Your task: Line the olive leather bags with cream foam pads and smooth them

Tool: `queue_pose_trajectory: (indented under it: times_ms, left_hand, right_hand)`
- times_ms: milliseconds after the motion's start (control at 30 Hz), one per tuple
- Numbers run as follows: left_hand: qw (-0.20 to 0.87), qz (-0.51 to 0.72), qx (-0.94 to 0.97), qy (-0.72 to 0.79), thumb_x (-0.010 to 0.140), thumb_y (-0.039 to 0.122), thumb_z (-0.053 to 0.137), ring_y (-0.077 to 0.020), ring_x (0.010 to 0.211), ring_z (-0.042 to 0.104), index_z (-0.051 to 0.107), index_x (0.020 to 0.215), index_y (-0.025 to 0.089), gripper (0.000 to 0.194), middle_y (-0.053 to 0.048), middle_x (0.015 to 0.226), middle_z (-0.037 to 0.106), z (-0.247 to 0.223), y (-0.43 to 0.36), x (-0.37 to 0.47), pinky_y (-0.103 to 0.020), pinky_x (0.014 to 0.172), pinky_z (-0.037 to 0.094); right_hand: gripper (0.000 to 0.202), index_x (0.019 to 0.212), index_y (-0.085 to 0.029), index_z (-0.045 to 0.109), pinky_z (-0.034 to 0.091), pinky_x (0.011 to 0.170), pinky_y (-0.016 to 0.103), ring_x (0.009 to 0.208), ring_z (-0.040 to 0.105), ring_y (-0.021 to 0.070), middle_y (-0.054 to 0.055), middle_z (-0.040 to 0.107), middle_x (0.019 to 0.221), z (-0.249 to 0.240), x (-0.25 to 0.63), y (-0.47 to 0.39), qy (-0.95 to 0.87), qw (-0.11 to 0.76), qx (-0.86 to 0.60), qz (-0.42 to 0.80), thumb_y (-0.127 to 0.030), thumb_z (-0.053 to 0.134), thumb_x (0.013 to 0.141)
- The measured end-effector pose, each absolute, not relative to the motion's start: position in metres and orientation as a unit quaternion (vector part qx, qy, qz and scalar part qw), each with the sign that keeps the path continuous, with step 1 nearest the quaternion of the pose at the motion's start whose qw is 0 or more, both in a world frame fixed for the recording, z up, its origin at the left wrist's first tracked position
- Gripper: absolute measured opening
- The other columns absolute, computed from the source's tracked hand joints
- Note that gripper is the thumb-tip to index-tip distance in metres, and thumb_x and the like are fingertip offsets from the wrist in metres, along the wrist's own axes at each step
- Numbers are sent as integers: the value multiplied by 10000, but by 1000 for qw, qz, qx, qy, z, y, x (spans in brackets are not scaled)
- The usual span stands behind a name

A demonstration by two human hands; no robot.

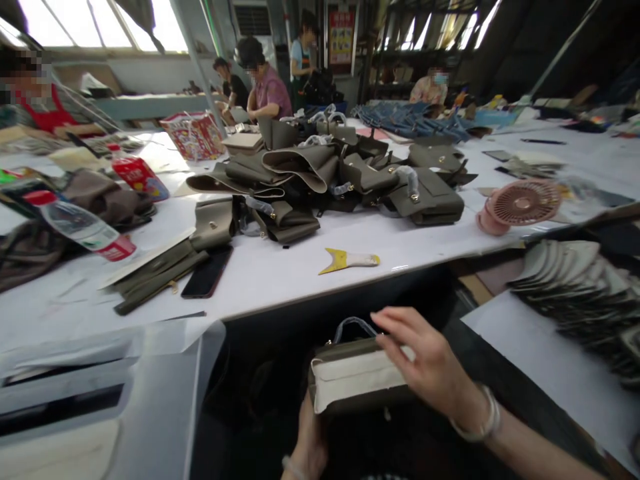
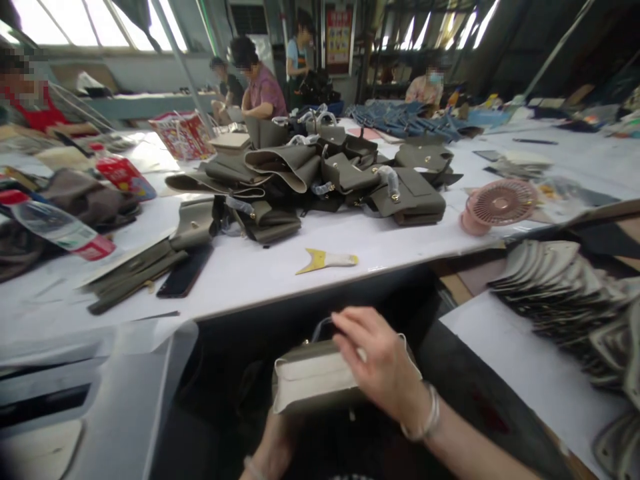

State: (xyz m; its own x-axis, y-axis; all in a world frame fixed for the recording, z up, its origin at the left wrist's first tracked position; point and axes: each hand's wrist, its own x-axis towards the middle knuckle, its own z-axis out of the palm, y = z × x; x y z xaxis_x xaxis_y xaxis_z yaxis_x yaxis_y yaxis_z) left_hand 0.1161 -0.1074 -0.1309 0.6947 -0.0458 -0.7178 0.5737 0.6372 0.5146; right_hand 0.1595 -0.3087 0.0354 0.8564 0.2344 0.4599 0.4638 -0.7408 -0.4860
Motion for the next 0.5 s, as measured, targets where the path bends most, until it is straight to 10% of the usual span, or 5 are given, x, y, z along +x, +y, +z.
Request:
queue_pose_trajectory:
  times_ms: [200, 500]
  left_hand:
    - [755, -89, 545, 354, 983, 525, 395, -223, 1177, 594, 535, 1281, 157, 494, -121, 1310, 605, -81, -32, 147, -373, 1115, 380]
    - [688, -269, 668, -95, 771, 805, 507, -298, 954, 674, 585, 1205, 138, 800, -141, 1018, 712, 9, -74, 267, -450, 953, 486]
  right_hand:
    - [453, 1376, -118, 503, 457, 1008, 465, 1207, 517, 312, 184, 549, 1341, 19, 331, -326, -169, 109, -980, -8, -296, 554, 963]
    - [200, 1042, -144, 601, 425, 1026, 435, 1160, 546, 267, 157, 596, 1216, 0, 348, -353, -87, 261, -961, 34, -82, 486, 890]
